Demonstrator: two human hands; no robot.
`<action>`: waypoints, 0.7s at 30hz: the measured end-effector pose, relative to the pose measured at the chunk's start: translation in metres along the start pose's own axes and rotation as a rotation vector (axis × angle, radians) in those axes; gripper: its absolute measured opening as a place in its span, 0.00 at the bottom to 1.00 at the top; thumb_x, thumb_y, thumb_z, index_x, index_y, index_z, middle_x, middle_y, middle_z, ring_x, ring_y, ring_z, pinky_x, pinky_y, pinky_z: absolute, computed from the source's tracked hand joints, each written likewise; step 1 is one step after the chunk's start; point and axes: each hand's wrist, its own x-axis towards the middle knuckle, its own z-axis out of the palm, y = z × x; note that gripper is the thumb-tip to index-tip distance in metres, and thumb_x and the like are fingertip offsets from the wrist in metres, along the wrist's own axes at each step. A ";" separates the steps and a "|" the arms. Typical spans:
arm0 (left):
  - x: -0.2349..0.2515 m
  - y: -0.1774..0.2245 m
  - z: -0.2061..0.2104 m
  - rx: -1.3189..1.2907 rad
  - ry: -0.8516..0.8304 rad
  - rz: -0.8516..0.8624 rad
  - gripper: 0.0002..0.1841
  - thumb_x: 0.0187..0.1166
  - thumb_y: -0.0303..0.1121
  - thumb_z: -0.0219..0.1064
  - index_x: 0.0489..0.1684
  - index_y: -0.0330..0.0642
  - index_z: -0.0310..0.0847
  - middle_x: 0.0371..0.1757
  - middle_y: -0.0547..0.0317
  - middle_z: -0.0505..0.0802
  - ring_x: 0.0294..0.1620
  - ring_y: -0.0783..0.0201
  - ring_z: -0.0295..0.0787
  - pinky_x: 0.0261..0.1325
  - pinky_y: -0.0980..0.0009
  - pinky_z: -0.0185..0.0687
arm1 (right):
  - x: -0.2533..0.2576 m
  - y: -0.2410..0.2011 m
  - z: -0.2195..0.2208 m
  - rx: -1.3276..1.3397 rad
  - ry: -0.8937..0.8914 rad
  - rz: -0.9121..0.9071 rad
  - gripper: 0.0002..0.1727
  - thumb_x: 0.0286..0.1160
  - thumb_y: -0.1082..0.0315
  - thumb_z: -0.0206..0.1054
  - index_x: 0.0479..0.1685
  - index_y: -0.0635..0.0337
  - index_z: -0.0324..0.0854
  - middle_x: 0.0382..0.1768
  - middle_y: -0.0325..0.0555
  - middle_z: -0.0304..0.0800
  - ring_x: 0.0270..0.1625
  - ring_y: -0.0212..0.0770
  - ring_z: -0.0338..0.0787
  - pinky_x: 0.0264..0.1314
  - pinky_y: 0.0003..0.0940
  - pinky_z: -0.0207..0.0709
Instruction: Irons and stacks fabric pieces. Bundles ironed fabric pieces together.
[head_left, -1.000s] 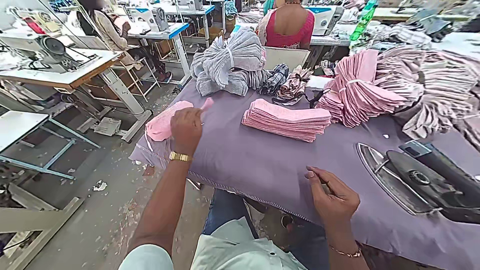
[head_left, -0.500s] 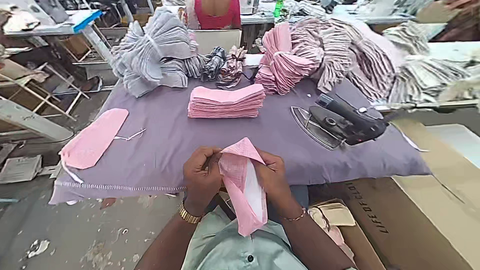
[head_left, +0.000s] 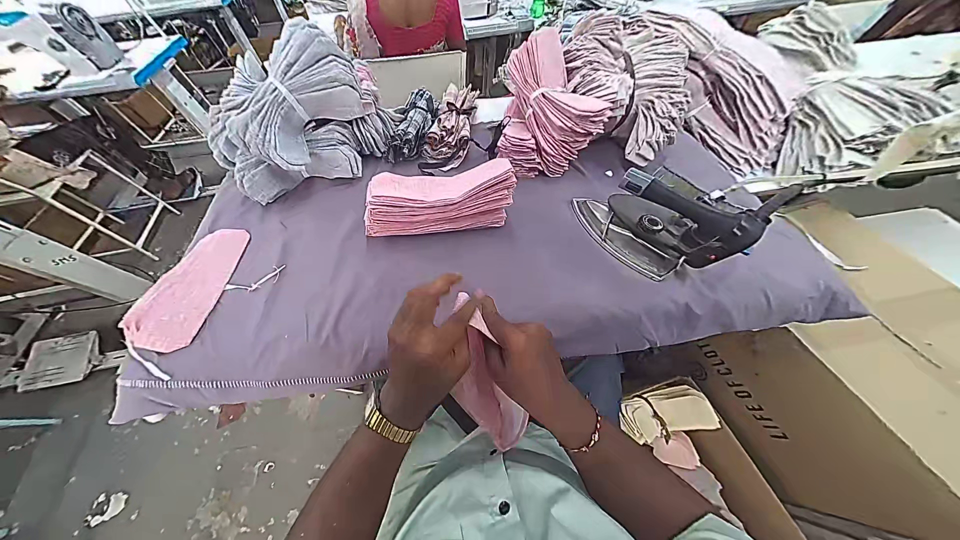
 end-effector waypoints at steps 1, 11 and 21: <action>-0.001 0.000 -0.002 -0.055 0.028 0.029 0.09 0.74 0.29 0.70 0.45 0.49 0.96 0.59 0.49 0.92 0.58 0.58 0.90 0.58 0.64 0.90 | -0.003 -0.002 -0.002 -0.018 0.000 -0.031 0.27 0.72 0.65 0.64 0.74 0.60 0.84 0.14 0.40 0.83 0.14 0.42 0.82 0.16 0.44 0.75; -0.024 -0.041 -0.024 -0.172 0.219 -0.085 0.12 0.77 0.23 0.63 0.50 0.34 0.92 0.57 0.44 0.95 0.63 0.52 0.92 0.68 0.56 0.89 | 0.006 0.062 -0.023 0.348 0.455 -0.065 0.21 0.76 0.71 0.65 0.64 0.77 0.84 0.67 0.66 0.88 0.65 0.52 0.93 0.70 0.45 0.87; -0.011 -0.085 -0.030 0.396 -0.238 -0.249 0.21 0.67 0.41 0.71 0.60 0.50 0.92 0.66 0.50 0.90 0.60 0.47 0.87 0.60 0.48 0.83 | 0.024 0.098 -0.005 -0.055 0.185 -0.074 0.18 0.73 0.64 0.63 0.55 0.56 0.93 0.66 0.43 0.92 0.73 0.45 0.86 0.74 0.53 0.76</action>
